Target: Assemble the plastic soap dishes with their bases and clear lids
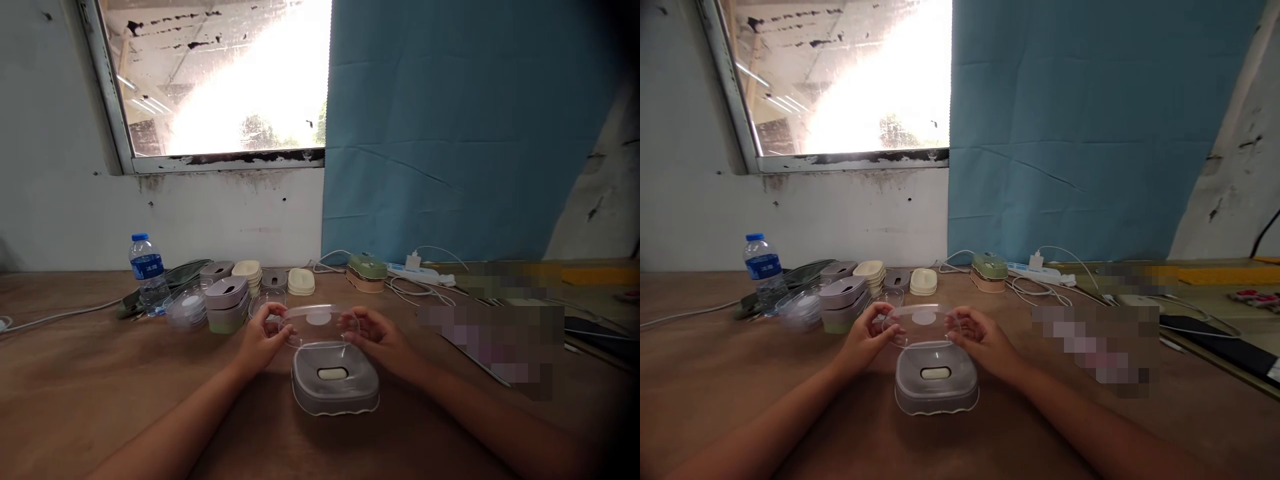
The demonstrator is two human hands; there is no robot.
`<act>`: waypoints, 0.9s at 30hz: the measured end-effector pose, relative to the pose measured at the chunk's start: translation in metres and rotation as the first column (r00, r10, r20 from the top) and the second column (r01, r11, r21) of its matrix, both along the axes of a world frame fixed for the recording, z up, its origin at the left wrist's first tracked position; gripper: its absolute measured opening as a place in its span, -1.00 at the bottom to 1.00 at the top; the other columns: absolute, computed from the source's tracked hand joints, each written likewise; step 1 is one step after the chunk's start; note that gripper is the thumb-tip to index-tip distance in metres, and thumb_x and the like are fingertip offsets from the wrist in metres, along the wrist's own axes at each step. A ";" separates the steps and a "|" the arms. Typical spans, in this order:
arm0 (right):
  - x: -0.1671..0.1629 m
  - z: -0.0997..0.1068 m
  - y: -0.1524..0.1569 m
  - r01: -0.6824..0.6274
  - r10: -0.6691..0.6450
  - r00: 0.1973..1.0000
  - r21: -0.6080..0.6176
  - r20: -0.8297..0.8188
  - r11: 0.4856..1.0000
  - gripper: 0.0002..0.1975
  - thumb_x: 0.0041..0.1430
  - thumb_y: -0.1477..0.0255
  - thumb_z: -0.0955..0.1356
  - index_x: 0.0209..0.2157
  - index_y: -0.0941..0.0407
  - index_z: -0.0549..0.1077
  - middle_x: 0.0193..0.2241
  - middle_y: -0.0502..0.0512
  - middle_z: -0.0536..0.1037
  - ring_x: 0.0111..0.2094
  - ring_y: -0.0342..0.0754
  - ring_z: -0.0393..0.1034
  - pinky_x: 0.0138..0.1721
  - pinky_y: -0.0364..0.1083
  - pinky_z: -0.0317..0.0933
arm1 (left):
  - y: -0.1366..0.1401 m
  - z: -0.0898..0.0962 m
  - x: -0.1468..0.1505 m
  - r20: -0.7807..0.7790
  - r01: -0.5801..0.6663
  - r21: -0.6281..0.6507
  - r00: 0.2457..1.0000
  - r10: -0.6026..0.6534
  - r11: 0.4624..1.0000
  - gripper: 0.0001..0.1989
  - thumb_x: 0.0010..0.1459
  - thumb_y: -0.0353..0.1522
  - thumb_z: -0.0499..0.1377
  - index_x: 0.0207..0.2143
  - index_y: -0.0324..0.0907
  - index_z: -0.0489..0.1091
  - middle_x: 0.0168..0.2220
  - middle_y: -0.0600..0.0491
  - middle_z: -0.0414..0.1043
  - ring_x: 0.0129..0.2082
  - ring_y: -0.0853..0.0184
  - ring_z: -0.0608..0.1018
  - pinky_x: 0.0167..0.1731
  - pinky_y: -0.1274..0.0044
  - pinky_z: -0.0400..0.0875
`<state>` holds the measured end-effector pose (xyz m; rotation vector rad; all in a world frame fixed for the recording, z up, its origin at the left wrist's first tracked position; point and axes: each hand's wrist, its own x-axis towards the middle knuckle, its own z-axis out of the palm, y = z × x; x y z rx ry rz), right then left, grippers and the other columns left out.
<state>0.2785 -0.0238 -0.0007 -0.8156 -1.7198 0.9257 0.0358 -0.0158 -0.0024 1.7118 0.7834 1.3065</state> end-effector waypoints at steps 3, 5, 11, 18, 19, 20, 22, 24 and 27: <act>-0.002 0.000 0.005 0.045 -0.055 0.991 -0.084 -0.124 0.995 -0.64 -0.06 0.27 0.40 -0.21 0.06 0.29 -0.30 0.05 0.42 -0.38 -0.09 0.42 -0.33 -0.05 0.36 | -0.004 0.001 0.001 0.015 0.070 0.000 0.997 -0.070 0.998 -0.61 0.01 -0.24 0.16 -0.17 -0.13 0.06 -0.16 0.00 0.20 -0.38 0.34 0.53 -0.42 0.44 0.48; -0.001 0.001 0.009 0.080 -0.108 0.977 -0.154 -0.184 0.985 -0.61 -0.10 0.24 0.40 -0.23 0.06 0.27 -0.34 0.02 0.42 -0.50 -0.11 0.42 -0.43 -0.05 0.37 | -0.009 0.006 0.000 -0.074 0.023 0.154 0.997 -0.012 0.988 -0.53 0.03 -0.25 0.14 -0.05 -0.10 0.01 -0.01 -0.10 0.11 -0.25 0.29 0.50 -0.28 0.38 0.45; 0.003 0.000 0.014 0.144 -0.214 0.949 -0.283 -0.233 0.948 -0.65 -0.23 0.27 0.45 -0.40 0.10 0.30 -0.53 -0.06 0.40 -0.59 -0.13 0.38 -0.53 -0.10 0.34 | -0.024 0.025 -0.009 -0.572 0.305 0.691 0.785 0.237 0.655 -0.67 0.08 -0.34 0.11 -0.06 -0.10 0.25 -0.04 -0.04 0.29 0.05 0.21 0.25 0.06 0.34 0.11; 0.002 0.006 0.010 0.168 -0.240 0.942 -0.288 -0.236 0.943 -0.67 -0.12 0.20 0.40 -0.36 0.11 0.34 -0.46 -0.01 0.45 -0.52 -0.10 0.41 -0.42 -0.09 0.33 | -0.023 0.019 0.001 -0.572 0.378 0.767 0.769 0.285 0.518 -0.83 0.16 -0.44 0.04 -0.21 -0.21 0.36 -0.36 0.04 0.47 -0.32 0.39 0.41 -0.18 0.50 0.24; 0.003 0.006 0.010 0.181 -0.242 0.946 -0.266 -0.217 0.947 -0.67 -0.09 0.18 0.38 -0.35 0.11 0.34 -0.42 0.01 0.46 -0.51 -0.10 0.42 -0.38 -0.07 0.32 | -0.021 0.018 0.001 -0.549 0.338 0.777 0.776 0.309 0.532 -0.84 0.16 -0.44 0.04 -0.22 -0.21 0.36 -0.38 0.05 0.46 -0.35 0.40 0.40 -0.20 0.50 0.24; 0.004 0.006 0.011 0.196 -0.239 0.954 -0.231 -0.178 0.953 -0.68 -0.07 0.17 0.36 -0.35 0.11 0.35 -0.41 0.01 0.46 -0.51 -0.10 0.41 -0.36 -0.07 0.31 | -0.017 0.017 -0.001 -0.522 0.285 0.785 0.783 0.338 0.550 -0.84 0.16 -0.44 0.04 -0.22 -0.21 0.36 -0.39 0.05 0.45 -0.37 0.40 0.40 -0.22 0.50 0.24; 0.007 0.005 0.011 0.215 -0.222 0.974 -0.124 -0.047 0.969 -0.72 -0.04 0.18 0.34 -0.40 0.12 0.35 -0.49 -0.01 0.44 -0.52 -0.10 0.39 -0.37 -0.08 0.28 | -0.008 0.015 -0.009 -0.461 0.152 0.789 0.787 0.410 0.596 -0.83 0.17 -0.43 0.03 -0.21 -0.20 0.36 -0.41 0.05 0.44 -0.38 0.39 0.39 -0.23 0.48 0.23; 0.009 0.005 0.010 0.211 -0.211 0.972 0.005 0.105 0.977 -0.76 0.00 0.23 0.32 -0.45 0.12 0.35 -0.54 -0.02 0.42 -0.49 -0.09 0.36 -0.38 -0.10 0.25 | 0.005 0.012 -0.020 -0.424 0.028 0.774 0.765 0.485 0.632 -0.83 0.18 -0.41 0.02 -0.21 -0.19 0.36 -0.42 0.05 0.43 -0.37 0.38 0.41 -0.21 0.46 0.22; 0.008 0.006 0.003 0.157 -0.201 0.933 0.164 0.300 0.974 -0.82 0.07 0.29 0.28 -0.45 0.12 0.37 -0.48 0.02 0.44 -0.38 -0.06 0.35 -0.31 -0.10 0.22 | 0.025 0.008 -0.038 -0.449 -0.052 0.738 0.707 0.547 0.673 -0.82 0.18 -0.40 0.02 -0.21 -0.18 0.37 -0.35 0.03 0.46 -0.33 0.35 0.43 -0.19 0.44 0.20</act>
